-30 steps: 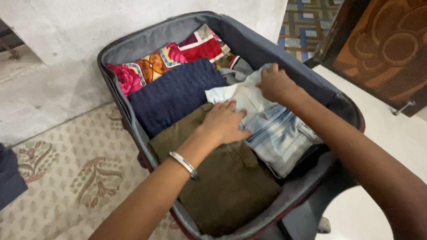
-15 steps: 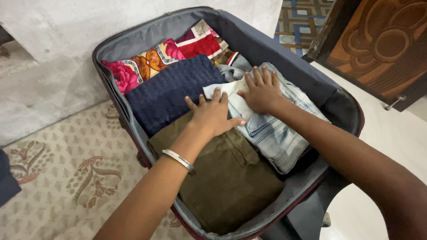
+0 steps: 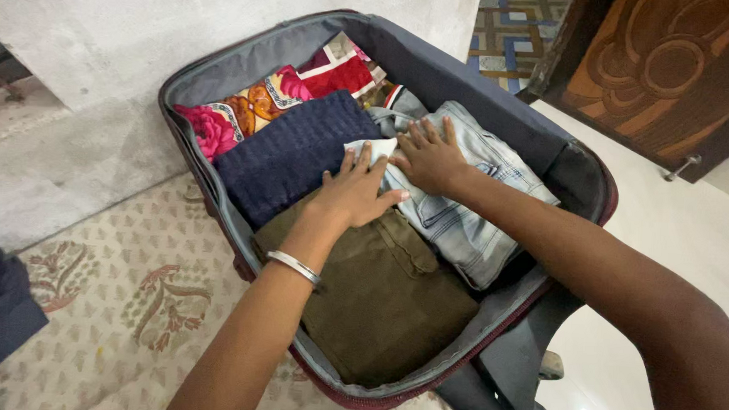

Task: The person picks up and folds clothes on a low surface and then places them into a suitcase.

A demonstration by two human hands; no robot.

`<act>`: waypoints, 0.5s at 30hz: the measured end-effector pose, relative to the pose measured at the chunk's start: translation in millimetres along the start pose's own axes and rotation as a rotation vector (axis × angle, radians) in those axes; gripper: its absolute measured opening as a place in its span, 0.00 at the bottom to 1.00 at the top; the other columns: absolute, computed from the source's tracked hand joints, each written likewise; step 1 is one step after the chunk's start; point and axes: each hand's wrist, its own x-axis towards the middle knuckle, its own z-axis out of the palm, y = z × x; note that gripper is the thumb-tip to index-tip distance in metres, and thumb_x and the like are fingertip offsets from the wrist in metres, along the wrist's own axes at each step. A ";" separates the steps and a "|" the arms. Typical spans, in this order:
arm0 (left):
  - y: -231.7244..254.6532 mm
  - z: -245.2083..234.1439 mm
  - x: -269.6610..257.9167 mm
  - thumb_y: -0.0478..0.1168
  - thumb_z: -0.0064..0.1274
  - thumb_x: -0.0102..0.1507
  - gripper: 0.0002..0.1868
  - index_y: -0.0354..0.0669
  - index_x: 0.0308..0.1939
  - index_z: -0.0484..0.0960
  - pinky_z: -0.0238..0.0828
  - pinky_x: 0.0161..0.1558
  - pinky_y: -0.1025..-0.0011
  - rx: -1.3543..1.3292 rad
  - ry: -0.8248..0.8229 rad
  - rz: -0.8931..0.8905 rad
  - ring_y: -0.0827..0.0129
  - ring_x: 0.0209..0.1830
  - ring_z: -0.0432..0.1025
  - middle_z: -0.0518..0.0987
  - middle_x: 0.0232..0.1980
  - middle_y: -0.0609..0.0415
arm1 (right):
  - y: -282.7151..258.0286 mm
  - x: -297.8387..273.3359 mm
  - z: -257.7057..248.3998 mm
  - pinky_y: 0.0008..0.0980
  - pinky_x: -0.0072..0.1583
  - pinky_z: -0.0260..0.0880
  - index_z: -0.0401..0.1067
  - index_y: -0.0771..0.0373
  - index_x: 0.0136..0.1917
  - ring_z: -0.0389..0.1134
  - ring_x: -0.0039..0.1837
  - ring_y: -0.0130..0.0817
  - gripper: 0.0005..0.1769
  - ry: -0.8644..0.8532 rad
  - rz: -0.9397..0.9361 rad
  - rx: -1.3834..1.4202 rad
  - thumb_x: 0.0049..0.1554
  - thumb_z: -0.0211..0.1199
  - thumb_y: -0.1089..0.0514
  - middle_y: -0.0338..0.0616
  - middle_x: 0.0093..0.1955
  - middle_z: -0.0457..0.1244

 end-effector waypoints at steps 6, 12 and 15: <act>3.2 -6.5 -1.2 0.79 0.36 0.60 0.55 0.51 0.81 0.46 0.19 0.69 0.23 0.097 0.046 -0.002 0.42 0.83 0.29 0.37 0.84 0.43 | 1.4 -0.7 -1.4 0.67 0.76 0.35 0.53 0.58 0.79 0.41 0.84 0.53 0.35 0.056 -0.111 -0.092 0.66 0.39 0.37 0.54 0.84 0.43; 7.6 -16.4 -2.9 0.79 0.41 0.57 0.53 0.53 0.78 0.58 0.26 0.73 0.25 0.207 0.018 0.037 0.48 0.84 0.42 0.54 0.83 0.48 | -5.8 11.3 -3.8 0.65 0.72 0.51 0.55 0.57 0.79 0.53 0.78 0.48 0.33 -0.088 -0.171 -0.135 0.66 0.45 0.41 0.49 0.79 0.52; 4.3 -32.1 0.9 0.78 0.47 0.56 0.55 0.49 0.77 0.59 0.29 0.75 0.26 0.301 0.069 0.042 0.50 0.84 0.48 0.59 0.80 0.45 | -16.0 26.8 -30.1 0.57 0.68 0.63 0.59 0.50 0.76 0.62 0.73 0.46 0.30 -0.222 -0.047 -0.114 0.63 0.51 0.42 0.47 0.74 0.58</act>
